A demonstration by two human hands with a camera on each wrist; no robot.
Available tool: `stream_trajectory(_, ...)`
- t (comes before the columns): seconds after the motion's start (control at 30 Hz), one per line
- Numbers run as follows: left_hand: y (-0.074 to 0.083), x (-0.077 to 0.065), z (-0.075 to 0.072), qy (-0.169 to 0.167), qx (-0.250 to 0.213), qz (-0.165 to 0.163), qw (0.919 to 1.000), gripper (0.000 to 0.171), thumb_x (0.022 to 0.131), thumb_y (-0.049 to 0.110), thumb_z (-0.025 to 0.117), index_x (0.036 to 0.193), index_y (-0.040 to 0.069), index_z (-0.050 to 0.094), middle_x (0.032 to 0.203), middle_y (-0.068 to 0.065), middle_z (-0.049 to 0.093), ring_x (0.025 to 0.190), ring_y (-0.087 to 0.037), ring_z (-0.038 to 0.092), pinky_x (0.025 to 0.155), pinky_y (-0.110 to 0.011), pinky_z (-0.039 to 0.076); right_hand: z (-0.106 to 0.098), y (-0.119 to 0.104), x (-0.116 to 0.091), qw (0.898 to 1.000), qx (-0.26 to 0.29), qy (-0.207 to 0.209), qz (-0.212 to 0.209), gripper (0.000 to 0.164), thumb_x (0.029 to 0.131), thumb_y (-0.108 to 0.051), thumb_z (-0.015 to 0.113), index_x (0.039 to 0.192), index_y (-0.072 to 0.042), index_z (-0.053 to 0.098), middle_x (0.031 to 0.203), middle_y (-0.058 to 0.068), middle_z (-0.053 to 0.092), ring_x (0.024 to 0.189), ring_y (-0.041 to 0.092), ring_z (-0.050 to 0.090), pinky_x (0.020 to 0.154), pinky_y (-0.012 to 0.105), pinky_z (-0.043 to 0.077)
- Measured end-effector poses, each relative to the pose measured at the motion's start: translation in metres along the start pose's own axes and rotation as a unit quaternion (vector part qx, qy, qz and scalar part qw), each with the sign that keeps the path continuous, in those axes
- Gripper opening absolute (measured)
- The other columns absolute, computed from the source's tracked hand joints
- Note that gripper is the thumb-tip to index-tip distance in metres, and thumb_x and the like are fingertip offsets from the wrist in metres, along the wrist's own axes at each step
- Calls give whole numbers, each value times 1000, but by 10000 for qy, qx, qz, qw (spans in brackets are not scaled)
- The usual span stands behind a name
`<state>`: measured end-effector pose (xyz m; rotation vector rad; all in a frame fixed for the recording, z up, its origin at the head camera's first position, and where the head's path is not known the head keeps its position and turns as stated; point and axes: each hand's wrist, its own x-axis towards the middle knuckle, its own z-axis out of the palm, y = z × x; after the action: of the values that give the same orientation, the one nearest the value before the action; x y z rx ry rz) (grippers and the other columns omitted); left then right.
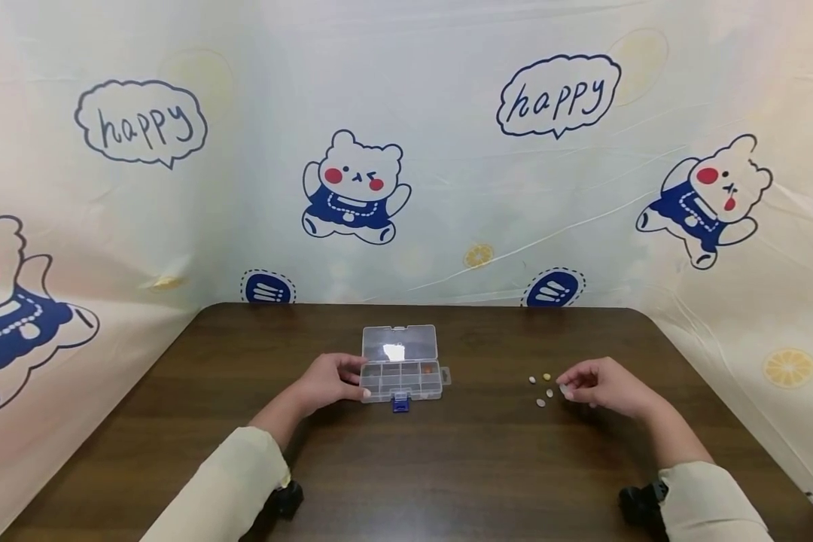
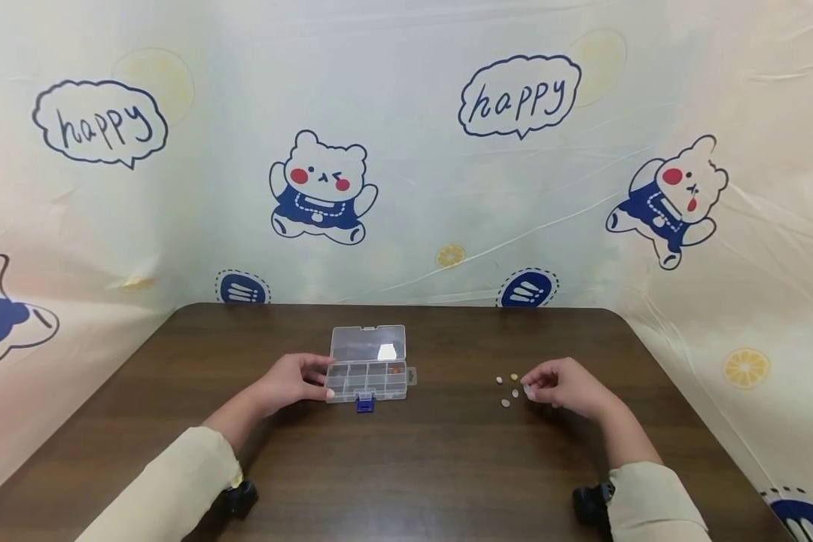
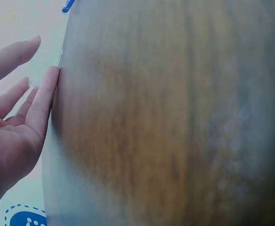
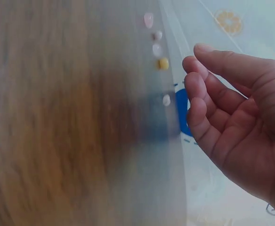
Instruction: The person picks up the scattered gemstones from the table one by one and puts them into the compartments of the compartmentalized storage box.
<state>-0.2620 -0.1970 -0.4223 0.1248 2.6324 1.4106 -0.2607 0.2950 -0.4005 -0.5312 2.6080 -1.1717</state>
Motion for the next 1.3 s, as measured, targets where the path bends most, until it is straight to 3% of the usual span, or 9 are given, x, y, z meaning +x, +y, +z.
stream_trajectory(0.47, 1, 0, -1, 1, 18, -27, 10000, 63, 71, 14, 88, 129, 10, 64, 110, -6, 64, 92, -20, 60, 81, -33, 55, 15, -25, 9, 9946, -192, 588, -837, 22, 86, -8, 74, 104, 4, 71, 86, 4, 67, 76, 16, 59, 64, 26, 52)
stream_trajectory(0.9, 1, 4, -2, -12, -8, -29, 10000, 62, 71, 13, 88, 127, 9, 64, 110, -7, 64, 93, -20, 61, 81, -33, 56, 20, -53, 22, 9965, 19, 363, -751, 24, 87, -11, 74, 108, -1, 71, 89, 6, 67, 80, 24, 58, 65, 28, 54)
stream_trajectory(1.3, 0, 2, -1, -5, -34, -35, 10000, 62, 70, 12, 89, 126, 8, 64, 110, -7, 64, 92, -20, 61, 79, -33, 56, 30, -69, 38, 9931, -143, 242, -1136, 18, 87, -9, 73, 105, -7, 73, 88, 1, 69, 76, 21, 59, 64, 29, 54)
